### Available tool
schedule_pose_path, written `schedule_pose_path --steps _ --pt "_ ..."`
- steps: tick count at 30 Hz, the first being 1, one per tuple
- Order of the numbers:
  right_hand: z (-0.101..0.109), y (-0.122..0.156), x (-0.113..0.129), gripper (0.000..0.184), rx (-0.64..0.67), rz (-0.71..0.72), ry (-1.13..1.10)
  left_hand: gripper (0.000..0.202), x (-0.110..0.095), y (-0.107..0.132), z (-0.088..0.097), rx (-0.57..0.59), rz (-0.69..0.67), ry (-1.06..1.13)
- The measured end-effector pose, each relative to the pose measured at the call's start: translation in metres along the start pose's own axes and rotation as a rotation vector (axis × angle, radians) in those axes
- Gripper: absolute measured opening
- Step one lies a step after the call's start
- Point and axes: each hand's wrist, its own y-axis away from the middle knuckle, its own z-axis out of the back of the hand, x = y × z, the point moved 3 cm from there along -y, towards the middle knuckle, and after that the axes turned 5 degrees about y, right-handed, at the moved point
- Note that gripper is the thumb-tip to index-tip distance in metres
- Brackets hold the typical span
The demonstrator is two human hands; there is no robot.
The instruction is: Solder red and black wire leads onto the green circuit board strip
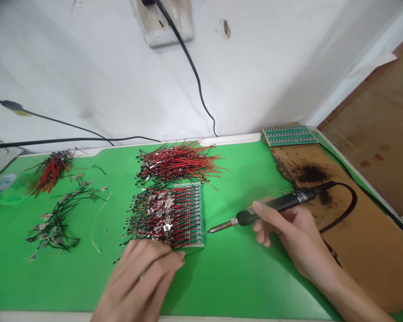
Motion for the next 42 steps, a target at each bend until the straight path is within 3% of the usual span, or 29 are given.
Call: schedule_pose_path --steps 4,9,18,42 --pt "-0.001 0.001 0.001 0.044 -0.006 -0.014 0.022 0.022 0.012 -0.019 0.007 -0.091 0.078 0.088" --pt "-0.002 0.002 0.002 0.041 0.01 -0.003 -0.001 0.019 0.013 -0.033 0.003 -0.159 0.08 0.093" --pt "0.0 -0.003 -0.004 0.04 0.119 0.035 0.016 0.016 0.02 -0.032 -0.011 -0.125 0.081 0.079" --pt "0.001 -0.002 -0.002 0.032 0.054 0.008 0.09 0.024 0.03 -0.012 -0.015 0.002 0.036 0.048"
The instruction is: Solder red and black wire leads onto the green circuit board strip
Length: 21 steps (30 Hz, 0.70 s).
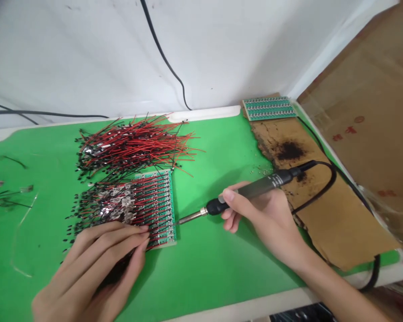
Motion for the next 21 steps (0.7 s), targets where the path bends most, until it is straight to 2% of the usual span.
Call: schedule_pose_path --steps 13,21 --pt "0.0021 0.0009 0.0001 0.028 0.004 0.004 0.011 0.022 -0.0041 -0.0019 0.003 0.065 -0.057 -0.087" --pt "0.0 0.001 0.0022 0.025 -0.003 0.007 0.007 0.022 -0.0054 -0.0007 0.0004 0.044 -0.039 -0.066"
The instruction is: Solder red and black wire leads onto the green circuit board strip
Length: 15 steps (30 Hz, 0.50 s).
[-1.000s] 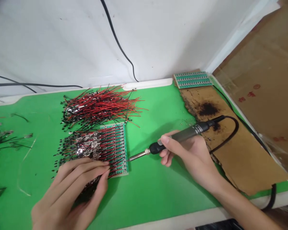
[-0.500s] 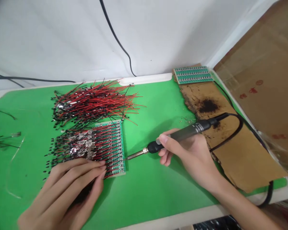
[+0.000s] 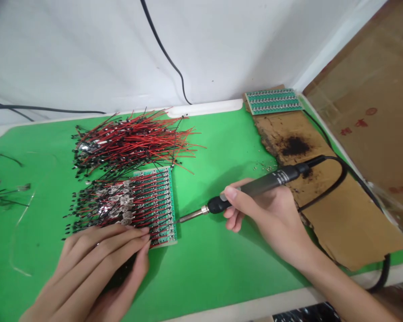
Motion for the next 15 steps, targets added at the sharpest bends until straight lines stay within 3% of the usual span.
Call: schedule_pose_path --steps 15 --pt "0.0008 -0.0037 -0.0034 0.022 0.009 0.072 0.003 0.025 0.0031 0.004 -0.0001 -0.012 0.007 0.063"
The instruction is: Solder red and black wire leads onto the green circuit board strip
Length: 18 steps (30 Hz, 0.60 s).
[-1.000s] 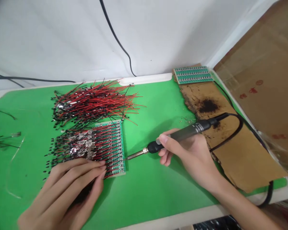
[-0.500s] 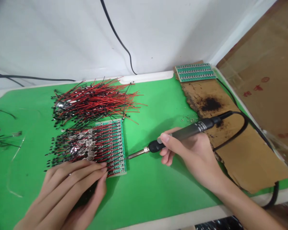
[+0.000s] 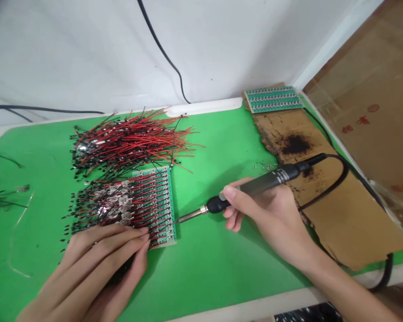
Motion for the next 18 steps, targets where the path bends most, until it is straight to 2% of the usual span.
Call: schedule_pose_path --steps 18 --pt "0.0006 0.0014 0.0003 0.023 0.002 -0.015 0.011 0.023 0.0025 0.0015 0.0019 0.036 -0.006 0.018"
